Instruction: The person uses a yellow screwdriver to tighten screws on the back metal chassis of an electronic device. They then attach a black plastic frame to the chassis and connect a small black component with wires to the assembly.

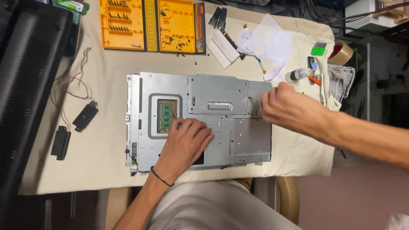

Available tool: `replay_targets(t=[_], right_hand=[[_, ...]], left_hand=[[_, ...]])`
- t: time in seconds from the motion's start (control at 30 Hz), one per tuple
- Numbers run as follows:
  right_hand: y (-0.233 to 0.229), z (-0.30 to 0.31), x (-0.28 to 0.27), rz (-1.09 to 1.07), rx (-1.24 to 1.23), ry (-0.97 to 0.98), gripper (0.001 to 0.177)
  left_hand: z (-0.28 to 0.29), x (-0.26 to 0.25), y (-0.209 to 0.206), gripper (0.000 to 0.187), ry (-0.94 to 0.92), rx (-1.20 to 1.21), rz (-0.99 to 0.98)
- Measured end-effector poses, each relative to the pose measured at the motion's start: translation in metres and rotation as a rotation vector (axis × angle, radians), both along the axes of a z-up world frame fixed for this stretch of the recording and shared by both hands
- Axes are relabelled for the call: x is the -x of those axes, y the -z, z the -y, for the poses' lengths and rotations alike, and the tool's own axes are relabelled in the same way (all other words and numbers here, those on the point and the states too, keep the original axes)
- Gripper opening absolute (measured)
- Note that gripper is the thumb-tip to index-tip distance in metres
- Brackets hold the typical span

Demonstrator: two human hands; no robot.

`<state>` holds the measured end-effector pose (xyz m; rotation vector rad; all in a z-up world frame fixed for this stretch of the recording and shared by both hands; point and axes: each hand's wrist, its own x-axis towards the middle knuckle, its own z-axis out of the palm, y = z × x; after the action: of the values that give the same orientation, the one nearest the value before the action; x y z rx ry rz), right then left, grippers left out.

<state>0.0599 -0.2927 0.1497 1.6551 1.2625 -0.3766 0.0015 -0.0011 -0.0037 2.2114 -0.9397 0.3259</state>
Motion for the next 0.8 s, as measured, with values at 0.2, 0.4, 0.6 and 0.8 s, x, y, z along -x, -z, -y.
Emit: replay_targets(t=[0.2, 0.4, 0.6, 0.8], right_hand=[[-0.024, -0.022, -0.006, -0.124, -0.405, 0.662, 0.028], [-0.020, -0.005, -0.014, 0.031, -0.309, 1.041, 0.036], [-0.003, 0.011, 0.010, 0.200, -0.211, 0.468, 0.019], [0.007, 0.024, 0.016, 0.234, -0.229, 0.182, 0.019]], left_hand=[[0.000, 0.001, 0.000, 0.018, -0.001, -0.035, -0.019], [0.000, 0.001, 0.005, 0.019, 0.002, -0.059, -0.029], [0.001, 0.002, 0.009, 0.019, -0.010, -0.061, -0.029], [0.001, 0.002, 0.009, 0.018, -0.011, -0.062, -0.016]])
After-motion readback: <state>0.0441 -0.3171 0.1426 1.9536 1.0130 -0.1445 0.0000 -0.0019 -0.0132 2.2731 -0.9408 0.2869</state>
